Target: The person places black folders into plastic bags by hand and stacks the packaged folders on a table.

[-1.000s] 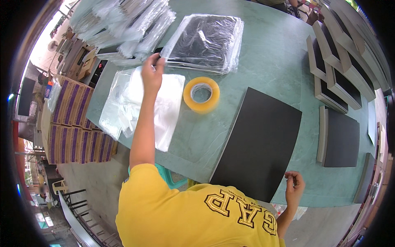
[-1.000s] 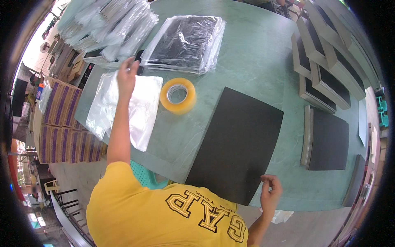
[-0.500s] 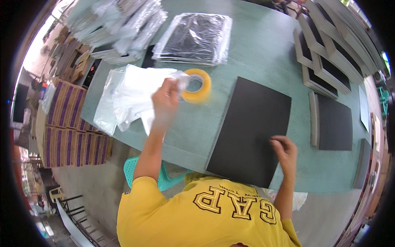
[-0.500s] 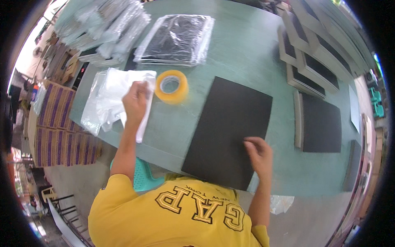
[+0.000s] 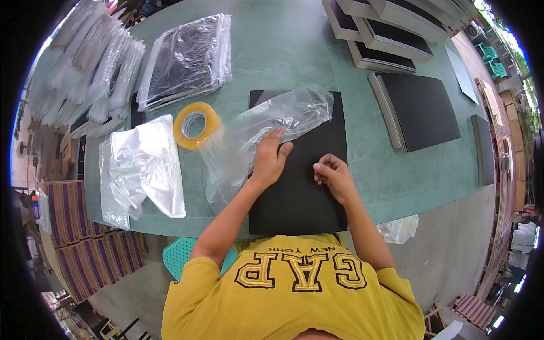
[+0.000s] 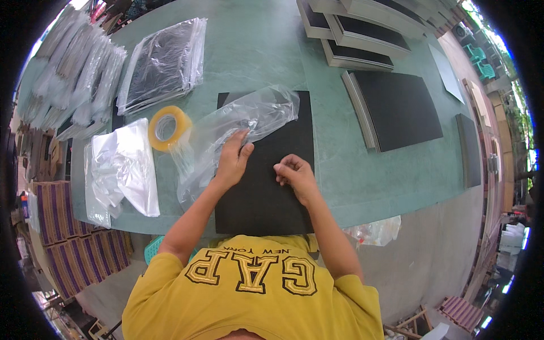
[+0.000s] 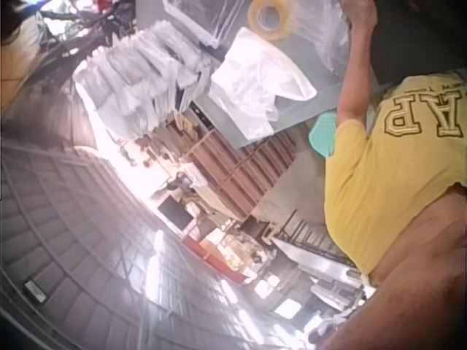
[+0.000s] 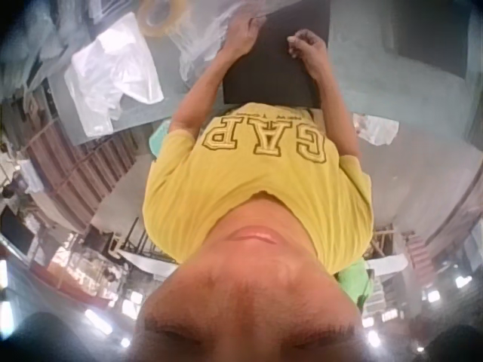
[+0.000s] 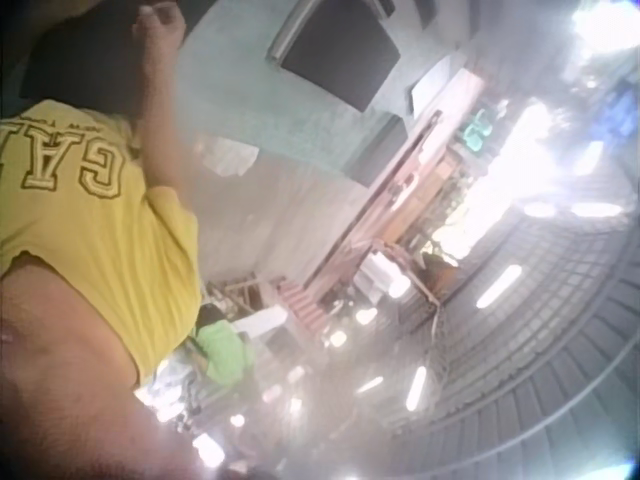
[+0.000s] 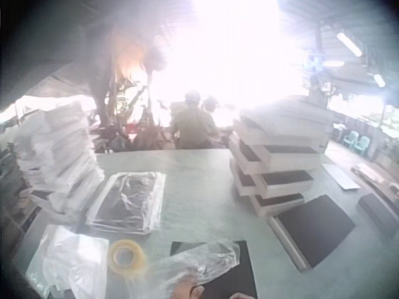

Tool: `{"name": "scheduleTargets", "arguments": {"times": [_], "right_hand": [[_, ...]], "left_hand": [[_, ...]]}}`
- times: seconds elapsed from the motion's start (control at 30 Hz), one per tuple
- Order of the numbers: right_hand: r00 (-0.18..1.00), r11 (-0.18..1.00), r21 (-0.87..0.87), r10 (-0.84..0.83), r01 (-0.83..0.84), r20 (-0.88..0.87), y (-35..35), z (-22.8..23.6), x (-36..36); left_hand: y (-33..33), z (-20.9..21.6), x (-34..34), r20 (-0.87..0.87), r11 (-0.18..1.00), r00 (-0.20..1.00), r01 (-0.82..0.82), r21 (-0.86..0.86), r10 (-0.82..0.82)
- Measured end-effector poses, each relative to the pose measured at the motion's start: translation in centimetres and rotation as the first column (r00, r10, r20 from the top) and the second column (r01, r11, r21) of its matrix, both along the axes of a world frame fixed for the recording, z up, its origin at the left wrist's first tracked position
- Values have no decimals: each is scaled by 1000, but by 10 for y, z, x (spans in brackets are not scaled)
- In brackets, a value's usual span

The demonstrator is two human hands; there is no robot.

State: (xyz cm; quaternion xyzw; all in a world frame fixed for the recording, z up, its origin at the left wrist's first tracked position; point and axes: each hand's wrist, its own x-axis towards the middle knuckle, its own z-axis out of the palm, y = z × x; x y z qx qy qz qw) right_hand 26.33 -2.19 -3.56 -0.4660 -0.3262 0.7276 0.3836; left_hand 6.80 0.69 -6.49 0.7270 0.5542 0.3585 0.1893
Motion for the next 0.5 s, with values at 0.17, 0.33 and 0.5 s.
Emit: {"name": "scheduleTargets", "arguments": {"times": [0.17,0.33,0.5], "right_hand": [[994,991,-115,-75,66,-76,18,-3,-2],[996,997,-50,60,-63,-66,31,-3,-22],[857,998,45,-10,39,-515,46,-7,-58]], "left_hand": [[33,31,-2,-44,808,899,-369,459,436],[50,41,-35,-7,964,994,-108,-244,110],[14,106,-22,725,783,668,354,-511,171]]}}
